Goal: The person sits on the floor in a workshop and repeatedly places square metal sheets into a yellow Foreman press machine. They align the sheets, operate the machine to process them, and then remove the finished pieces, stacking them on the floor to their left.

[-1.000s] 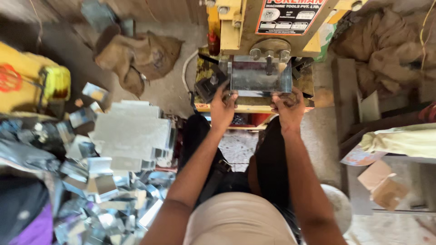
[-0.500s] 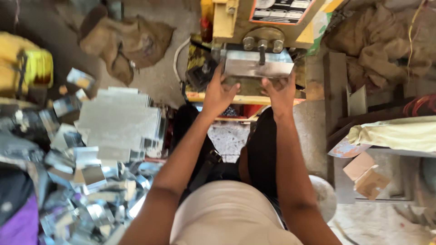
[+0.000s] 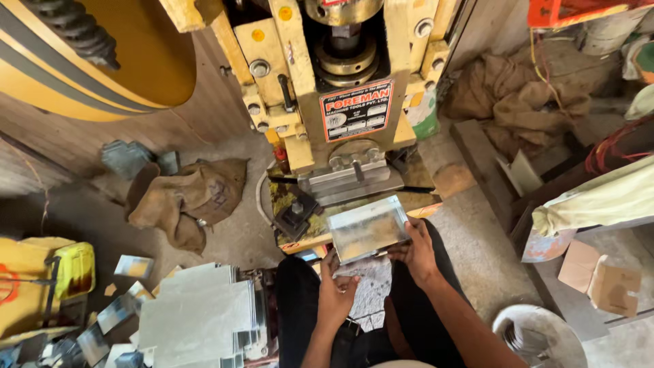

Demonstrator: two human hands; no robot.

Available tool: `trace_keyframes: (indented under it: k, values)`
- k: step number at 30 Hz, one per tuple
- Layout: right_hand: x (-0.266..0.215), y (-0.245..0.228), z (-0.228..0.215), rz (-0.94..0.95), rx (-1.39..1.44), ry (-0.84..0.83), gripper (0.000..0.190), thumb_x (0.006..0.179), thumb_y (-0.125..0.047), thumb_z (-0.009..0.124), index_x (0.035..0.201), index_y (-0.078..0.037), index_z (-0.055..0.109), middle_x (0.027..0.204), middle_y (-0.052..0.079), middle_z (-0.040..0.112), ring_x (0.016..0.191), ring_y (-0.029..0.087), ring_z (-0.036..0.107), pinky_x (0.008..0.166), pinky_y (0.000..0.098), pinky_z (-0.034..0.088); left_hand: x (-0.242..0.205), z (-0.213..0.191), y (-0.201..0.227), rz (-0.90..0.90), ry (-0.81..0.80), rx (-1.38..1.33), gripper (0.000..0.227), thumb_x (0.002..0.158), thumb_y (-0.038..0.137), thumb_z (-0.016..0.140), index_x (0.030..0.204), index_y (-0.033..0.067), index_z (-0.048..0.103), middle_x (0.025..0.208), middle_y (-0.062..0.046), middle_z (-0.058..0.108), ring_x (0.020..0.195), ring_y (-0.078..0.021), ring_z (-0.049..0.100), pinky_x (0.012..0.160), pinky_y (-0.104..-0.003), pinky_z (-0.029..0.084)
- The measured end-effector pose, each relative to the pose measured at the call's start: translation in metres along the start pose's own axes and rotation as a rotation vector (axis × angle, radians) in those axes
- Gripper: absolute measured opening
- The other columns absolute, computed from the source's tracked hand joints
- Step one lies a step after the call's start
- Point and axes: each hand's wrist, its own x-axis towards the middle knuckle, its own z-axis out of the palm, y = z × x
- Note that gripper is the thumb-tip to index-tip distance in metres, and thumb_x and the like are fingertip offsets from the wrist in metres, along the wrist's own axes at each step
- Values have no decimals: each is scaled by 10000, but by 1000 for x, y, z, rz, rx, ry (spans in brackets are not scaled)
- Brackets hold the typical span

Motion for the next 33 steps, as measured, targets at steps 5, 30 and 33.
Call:
trace_keyframes:
  k: [5,30,33]
  values:
    - [-1,-7,6,-60,28,-63,464,985,-390,536,1347,-103,488,1086,146,680,792,254,726,654,408,625,13,4,-37,33,57,-309,545,1027,126,583,1534,56,397,1340,-335,556,953,-191,651,801,-312,564]
    - [49,15,6,-112,212,122,534,866,-163,598,1385,-165,473,1161,121,633,859,266,674,711,420,608,130,-37,-60,40,39,237,614,1003,481,483,1520,170,369,970,-146,745,775,-212,713,660,-397,561]
    - [22,27,12,-102,149,127,560,850,-134,608,1392,-174,470,1170,115,626,865,263,666,718,420,605,69,-15,-108,-24,119,281,631,995,523,473,1518,187,361,931,-118,766,757,-211,725,644,-406,565]
